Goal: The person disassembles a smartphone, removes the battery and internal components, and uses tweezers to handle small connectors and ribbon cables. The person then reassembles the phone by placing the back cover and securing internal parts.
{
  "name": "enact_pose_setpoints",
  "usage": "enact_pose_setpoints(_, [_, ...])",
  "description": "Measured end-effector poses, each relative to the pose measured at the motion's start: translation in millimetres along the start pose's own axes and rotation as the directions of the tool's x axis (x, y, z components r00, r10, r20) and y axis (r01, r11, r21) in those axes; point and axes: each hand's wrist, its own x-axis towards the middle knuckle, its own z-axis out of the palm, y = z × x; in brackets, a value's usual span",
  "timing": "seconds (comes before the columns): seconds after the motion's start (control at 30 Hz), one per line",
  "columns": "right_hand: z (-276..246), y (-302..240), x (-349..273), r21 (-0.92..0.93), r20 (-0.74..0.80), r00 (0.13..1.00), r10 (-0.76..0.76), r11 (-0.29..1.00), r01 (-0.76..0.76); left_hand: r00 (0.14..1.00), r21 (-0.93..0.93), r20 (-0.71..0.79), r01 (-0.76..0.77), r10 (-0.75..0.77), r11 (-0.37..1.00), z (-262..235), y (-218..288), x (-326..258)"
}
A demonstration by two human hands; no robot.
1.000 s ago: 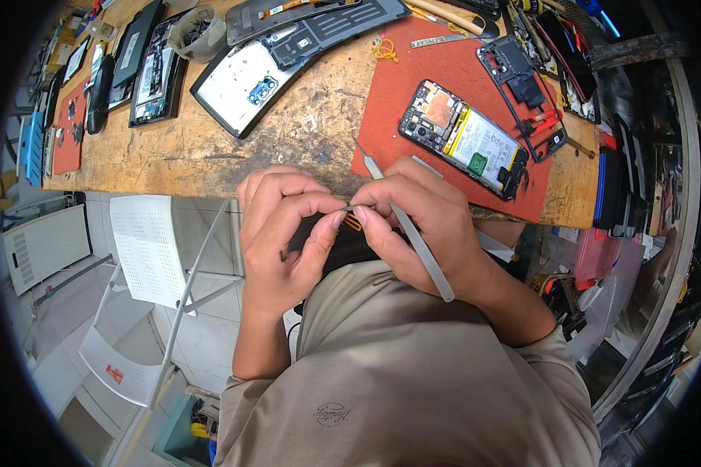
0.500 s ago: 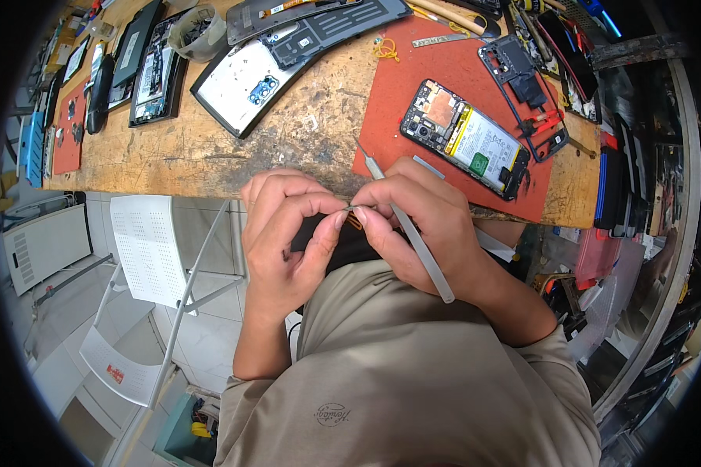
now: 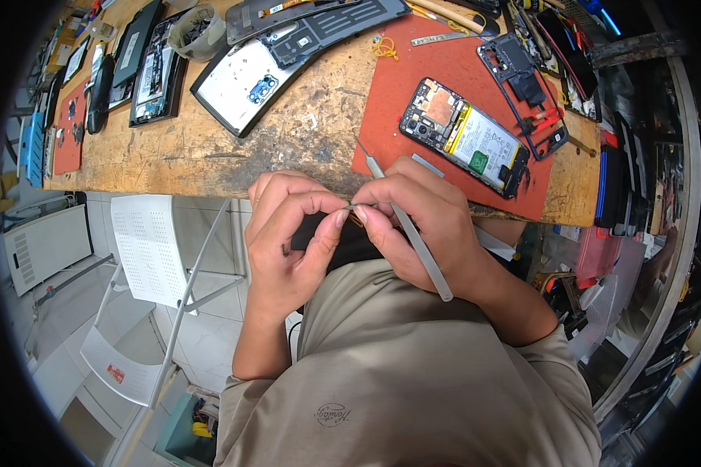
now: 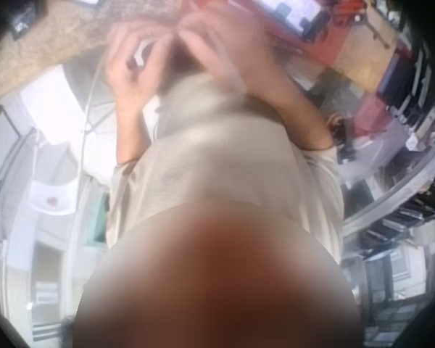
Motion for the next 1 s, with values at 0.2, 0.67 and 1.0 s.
enact_pose_setpoints(0.2, [1.8,1.3,-0.9,0.001,-0.018,1.0,-0.011,1.0,0.011,1.0,0.042,-0.007,-0.018,0.018,0.999,2.4,2.2,0.0])
enact_pose_setpoints(0.67, [-4.9,-0.1,-0.3,0.078,0.033,0.995,0.097,0.992,-0.1,0.994,-0.028,0.017,0.111,-0.11,0.993,3.7,6.7,-0.3])
enact_pose_setpoints(1.0, [-2.2,-3.9,-2.5,0.024,-0.005,0.999,0.034,0.999,-0.034,0.994,-0.085,0.014,0.106,-0.106,0.991,4.3,9.4,-1.6])
